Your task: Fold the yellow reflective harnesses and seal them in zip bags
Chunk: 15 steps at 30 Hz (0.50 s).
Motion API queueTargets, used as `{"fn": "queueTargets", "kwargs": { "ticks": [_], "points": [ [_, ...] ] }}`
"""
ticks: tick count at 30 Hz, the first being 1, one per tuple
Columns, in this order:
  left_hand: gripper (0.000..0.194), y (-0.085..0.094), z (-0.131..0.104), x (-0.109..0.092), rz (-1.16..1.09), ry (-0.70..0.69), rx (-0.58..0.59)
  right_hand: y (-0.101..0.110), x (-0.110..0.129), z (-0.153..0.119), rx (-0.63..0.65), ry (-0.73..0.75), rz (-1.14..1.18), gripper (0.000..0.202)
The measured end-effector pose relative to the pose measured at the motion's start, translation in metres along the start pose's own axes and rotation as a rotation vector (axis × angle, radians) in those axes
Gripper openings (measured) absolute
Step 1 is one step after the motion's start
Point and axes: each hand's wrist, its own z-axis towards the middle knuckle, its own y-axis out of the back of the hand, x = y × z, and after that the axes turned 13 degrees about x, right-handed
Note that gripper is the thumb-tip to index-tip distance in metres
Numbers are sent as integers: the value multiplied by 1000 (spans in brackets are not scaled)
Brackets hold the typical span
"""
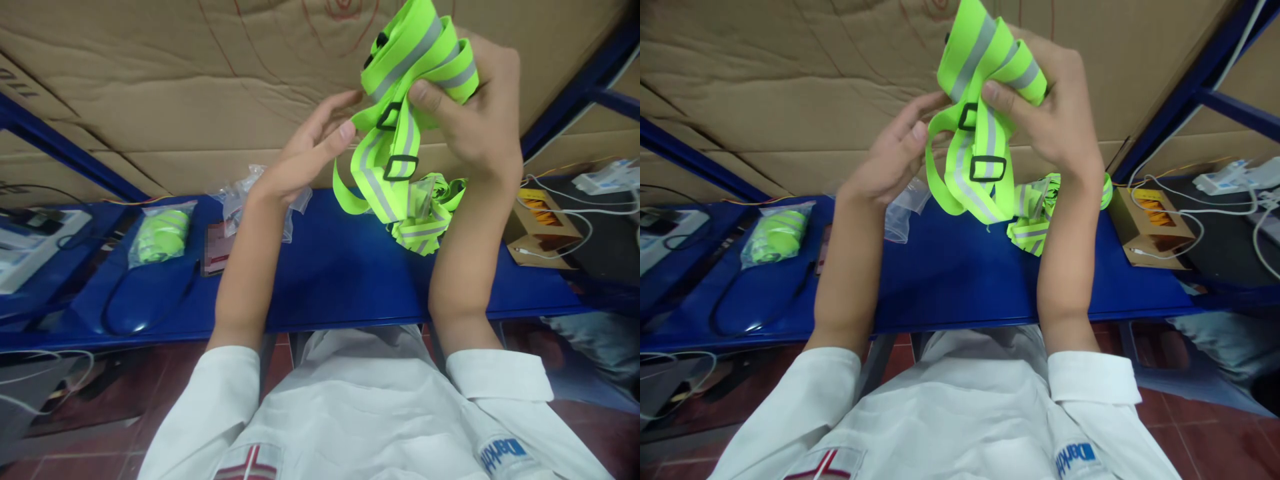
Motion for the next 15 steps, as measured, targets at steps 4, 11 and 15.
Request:
{"fn": "queueTargets", "kwargs": {
  "ticks": [4,11,15],
  "points": [
    [72,-10,3,2,132,-316,-15,-7,9,3,119,-16,-49,20],
    [72,-14,23,37,23,-180,6,-30,8,15,66,60,-100,18],
    [56,0,22,50,-63,33,150,-34,5,16,81,-61,-122,26]
  ]
}}
